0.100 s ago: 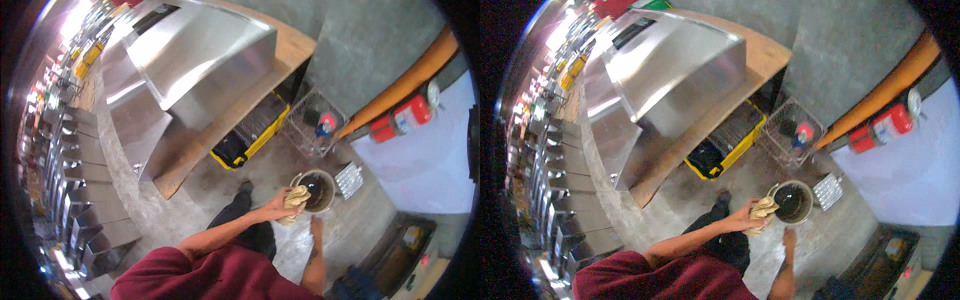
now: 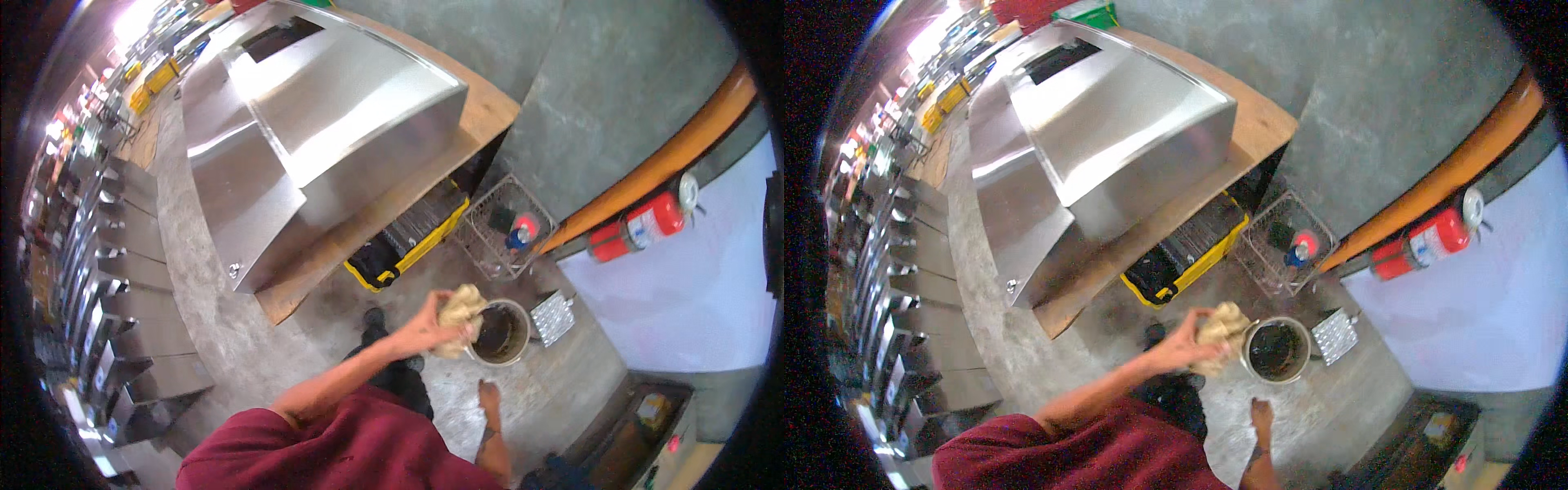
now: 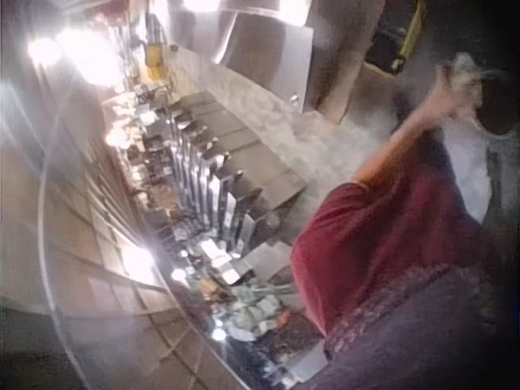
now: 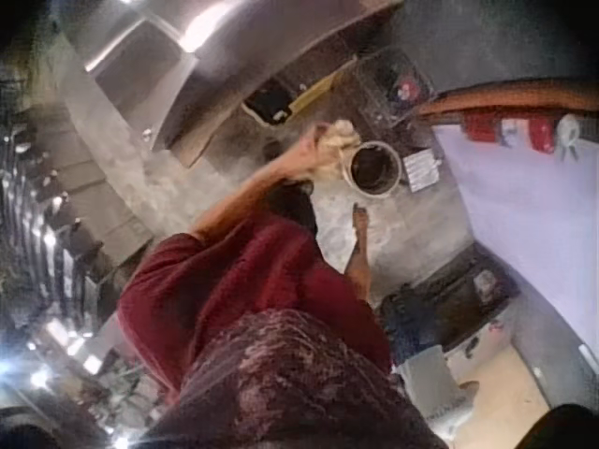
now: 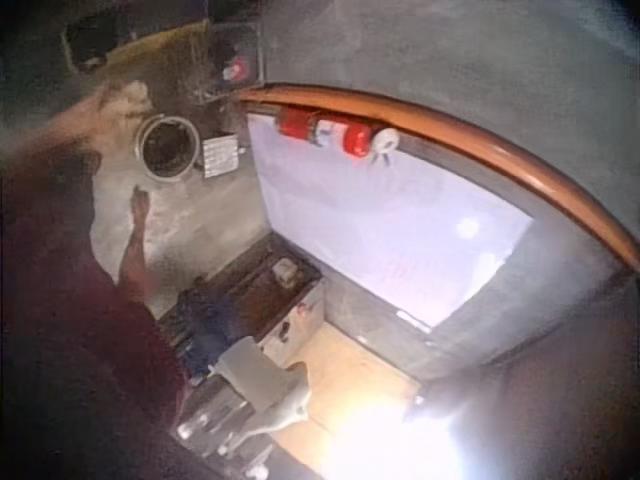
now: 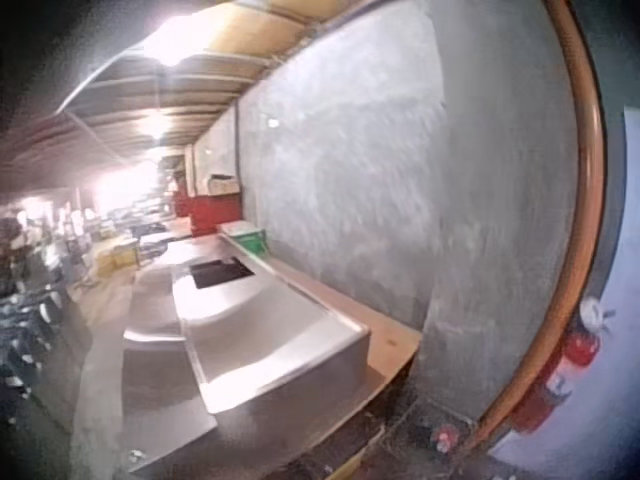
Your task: The person wipes a large stainless steel surface with a cloth, moving methodically across the top and side edges. The person uses a cloth to rub the surface in repeated strokes, covering multiple areas of the metal panel.
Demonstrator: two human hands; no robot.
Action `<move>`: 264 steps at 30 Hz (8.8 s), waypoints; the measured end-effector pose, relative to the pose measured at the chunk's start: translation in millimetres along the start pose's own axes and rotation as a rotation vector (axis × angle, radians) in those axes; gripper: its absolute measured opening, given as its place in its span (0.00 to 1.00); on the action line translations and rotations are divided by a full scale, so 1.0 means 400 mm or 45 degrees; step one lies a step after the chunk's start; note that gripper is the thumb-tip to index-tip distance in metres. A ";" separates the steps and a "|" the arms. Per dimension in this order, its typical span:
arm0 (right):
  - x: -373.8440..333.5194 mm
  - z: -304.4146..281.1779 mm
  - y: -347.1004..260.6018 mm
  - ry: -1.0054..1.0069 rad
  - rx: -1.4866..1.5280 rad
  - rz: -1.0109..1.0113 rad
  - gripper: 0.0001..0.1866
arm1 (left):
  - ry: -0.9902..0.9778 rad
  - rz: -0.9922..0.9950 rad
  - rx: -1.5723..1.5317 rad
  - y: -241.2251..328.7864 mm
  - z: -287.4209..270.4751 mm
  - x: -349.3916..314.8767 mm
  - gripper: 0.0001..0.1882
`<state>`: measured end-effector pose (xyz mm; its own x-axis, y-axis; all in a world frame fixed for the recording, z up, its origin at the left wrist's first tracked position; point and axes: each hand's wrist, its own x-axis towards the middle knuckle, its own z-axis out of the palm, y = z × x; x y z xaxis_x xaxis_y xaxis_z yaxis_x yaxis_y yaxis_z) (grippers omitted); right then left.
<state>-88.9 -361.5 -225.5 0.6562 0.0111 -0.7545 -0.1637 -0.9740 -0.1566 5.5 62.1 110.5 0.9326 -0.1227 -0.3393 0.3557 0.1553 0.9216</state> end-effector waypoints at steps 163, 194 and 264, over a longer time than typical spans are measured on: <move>-0.578 -0.103 -1.855 0.914 -0.655 -1.686 0.13 | 1.203 0.139 0.446 -0.249 -0.928 -0.835 0.17; -0.664 -0.056 -1.665 0.394 -0.284 -1.537 0.19 | 0.984 0.463 0.728 -0.103 -1.035 -0.592 0.18; -0.654 0.009 -1.785 0.746 -0.449 -1.804 0.18 | 1.529 0.451 0.668 -0.239 -1.176 -0.745 0.20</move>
<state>-146.5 332.0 81.4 0.3178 0.9207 0.2263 0.9265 -0.2508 -0.2806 -277.9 545.1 34.6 0.5411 0.8107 0.2237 0.2744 -0.4217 0.8642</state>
